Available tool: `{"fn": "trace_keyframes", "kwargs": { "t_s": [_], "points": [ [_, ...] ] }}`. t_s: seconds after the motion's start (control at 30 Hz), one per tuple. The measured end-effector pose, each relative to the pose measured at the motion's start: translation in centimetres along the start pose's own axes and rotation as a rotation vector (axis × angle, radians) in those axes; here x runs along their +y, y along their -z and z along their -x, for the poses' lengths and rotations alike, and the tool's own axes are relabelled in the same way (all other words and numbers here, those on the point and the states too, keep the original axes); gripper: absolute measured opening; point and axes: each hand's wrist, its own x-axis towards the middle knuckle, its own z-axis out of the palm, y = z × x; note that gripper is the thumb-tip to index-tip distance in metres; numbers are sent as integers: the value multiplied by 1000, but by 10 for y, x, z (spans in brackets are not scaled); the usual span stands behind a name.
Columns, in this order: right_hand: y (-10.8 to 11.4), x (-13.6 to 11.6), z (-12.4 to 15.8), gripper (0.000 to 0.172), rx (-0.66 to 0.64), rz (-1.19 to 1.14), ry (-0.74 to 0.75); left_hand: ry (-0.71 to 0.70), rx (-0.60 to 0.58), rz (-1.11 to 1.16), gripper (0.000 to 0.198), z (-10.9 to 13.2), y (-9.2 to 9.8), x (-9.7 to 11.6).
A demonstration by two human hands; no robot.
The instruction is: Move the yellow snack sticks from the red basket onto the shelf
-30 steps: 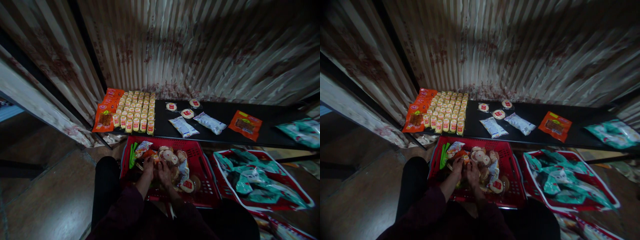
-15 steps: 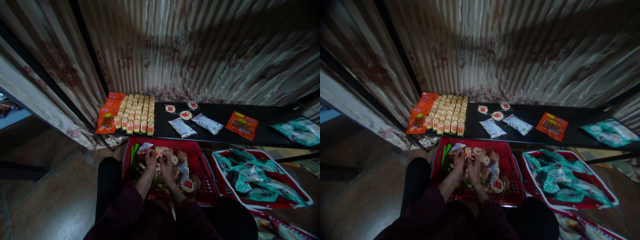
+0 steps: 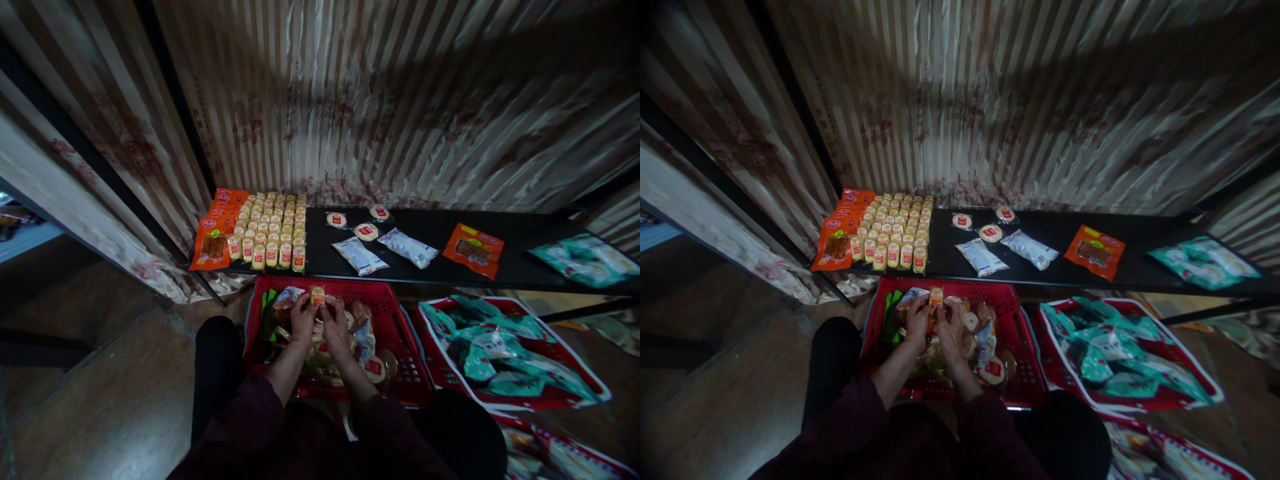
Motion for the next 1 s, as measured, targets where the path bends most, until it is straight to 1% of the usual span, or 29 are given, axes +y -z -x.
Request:
{"fn": "trace_keyframes", "kwargs": {
  "t_s": [0.23, 0.4, 0.47, 0.6, 0.73, 0.87, 1.0],
  "points": [
    [2, -2, -3, 34, -13, -106, 4, -90, -18, -106, 27, -1, -2, 5],
    [1, -6, -5, 32, 26, -140, -13, -135, -4, -165, 24, -4, -2, 0],
    [0, -9, -5, 32, 22, -153, -20, -143, -4, -177, 23, -6, -1, -3],
    [-1, -17, -2, 39, -2, -206, -50, -155, -3, -203, 22, -8, -1, -4],
    [-2, -20, 0, 47, 7, -254, -102, -202, 23, -257, 22, -6, -2, -2],
    [-5, -21, 1, 45, 38, -324, -173, -228, 13, -267, 25, -4, -3, -2],
    [-6, -27, 3, 44, 32, -394, -189, -244, 22, -317, 22, -2, -5, -1]
  ]
}}
